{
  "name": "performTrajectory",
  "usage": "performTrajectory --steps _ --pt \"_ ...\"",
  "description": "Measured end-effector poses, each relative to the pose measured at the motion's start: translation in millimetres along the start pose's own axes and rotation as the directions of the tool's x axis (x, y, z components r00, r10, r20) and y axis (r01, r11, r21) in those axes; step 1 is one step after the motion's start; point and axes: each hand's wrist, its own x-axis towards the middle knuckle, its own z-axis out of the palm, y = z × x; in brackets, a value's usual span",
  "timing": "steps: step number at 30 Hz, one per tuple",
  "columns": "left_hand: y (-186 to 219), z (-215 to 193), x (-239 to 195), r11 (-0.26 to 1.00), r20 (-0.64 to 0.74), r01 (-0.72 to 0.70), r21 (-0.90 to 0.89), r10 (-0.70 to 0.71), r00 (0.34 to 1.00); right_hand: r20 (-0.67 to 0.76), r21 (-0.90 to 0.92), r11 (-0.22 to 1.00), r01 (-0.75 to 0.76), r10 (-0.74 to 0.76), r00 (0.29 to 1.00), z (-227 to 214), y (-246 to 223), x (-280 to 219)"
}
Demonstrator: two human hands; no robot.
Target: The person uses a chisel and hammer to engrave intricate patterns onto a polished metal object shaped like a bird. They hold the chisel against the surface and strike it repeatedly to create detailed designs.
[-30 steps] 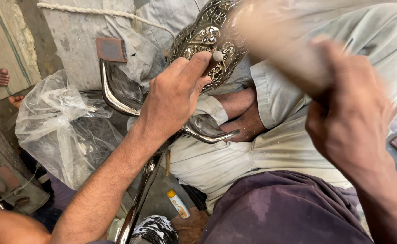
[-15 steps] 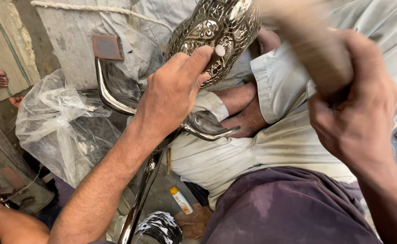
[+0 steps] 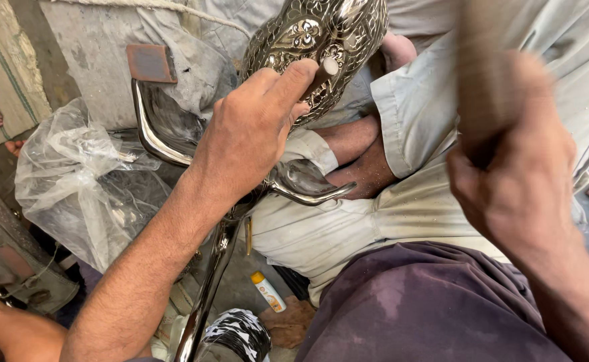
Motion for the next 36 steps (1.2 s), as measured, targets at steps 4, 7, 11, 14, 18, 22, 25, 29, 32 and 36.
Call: performTrajectory --steps 4,7,11,14,18,22,25,29,32,36 --pt "-0.3 -2.0 2.6 1.000 0.026 -0.005 -0.006 0.005 1.000 -0.046 0.042 0.999 0.001 0.001 0.999 -1.6 -2.2 -2.8" --pt "0.5 -3.2 3.1 0.999 0.029 0.005 -0.037 -0.004 1.000 0.071 -0.226 0.973 0.045 -0.030 0.997 -6.9 -6.7 -1.0" --pt "-0.2 -3.9 4.3 1.000 0.015 -0.009 -0.029 0.010 1.000 0.000 0.054 0.991 -0.124 0.124 0.992 -6.1 -13.6 3.9" --pt "-2.7 -1.6 4.4 1.000 0.010 -0.010 -0.011 0.010 1.000 0.058 -0.107 0.991 -0.082 0.089 0.994 -7.9 -14.3 -2.5" --pt "-5.1 0.0 6.6 1.000 0.021 -0.003 0.003 0.003 1.000 0.046 -0.071 0.993 -0.099 0.102 0.994 -4.4 -8.1 -14.3" --pt "-7.9 -16.2 6.6 0.984 -0.134 -0.042 -0.176 0.018 0.991 0.229 0.140 0.952 -0.273 0.237 0.944 1.4 -10.4 -24.1" --pt "-7.8 -54.0 -29.4 0.955 -0.262 0.056 -0.291 -0.136 0.955 0.474 0.318 0.841 -0.437 0.258 0.842 32.9 -25.9 -28.3" --pt "6.4 -88.3 -112.0 0.820 -0.333 0.136 -0.555 -0.369 0.868 0.604 0.598 0.583 -0.550 0.124 0.787 83.4 -35.6 -22.6" --pt "25.8 -81.1 -176.3 0.722 -0.407 0.228 -0.653 -0.589 0.698 0.570 0.551 0.701 -0.452 0.079 0.818 101.4 -33.6 -23.4" --pt "45.8 -37.9 -204.9 0.420 -0.274 0.133 -0.898 -0.769 0.577 0.476 0.610 0.701 -0.370 0.049 0.878 93.1 -36.5 -6.5"
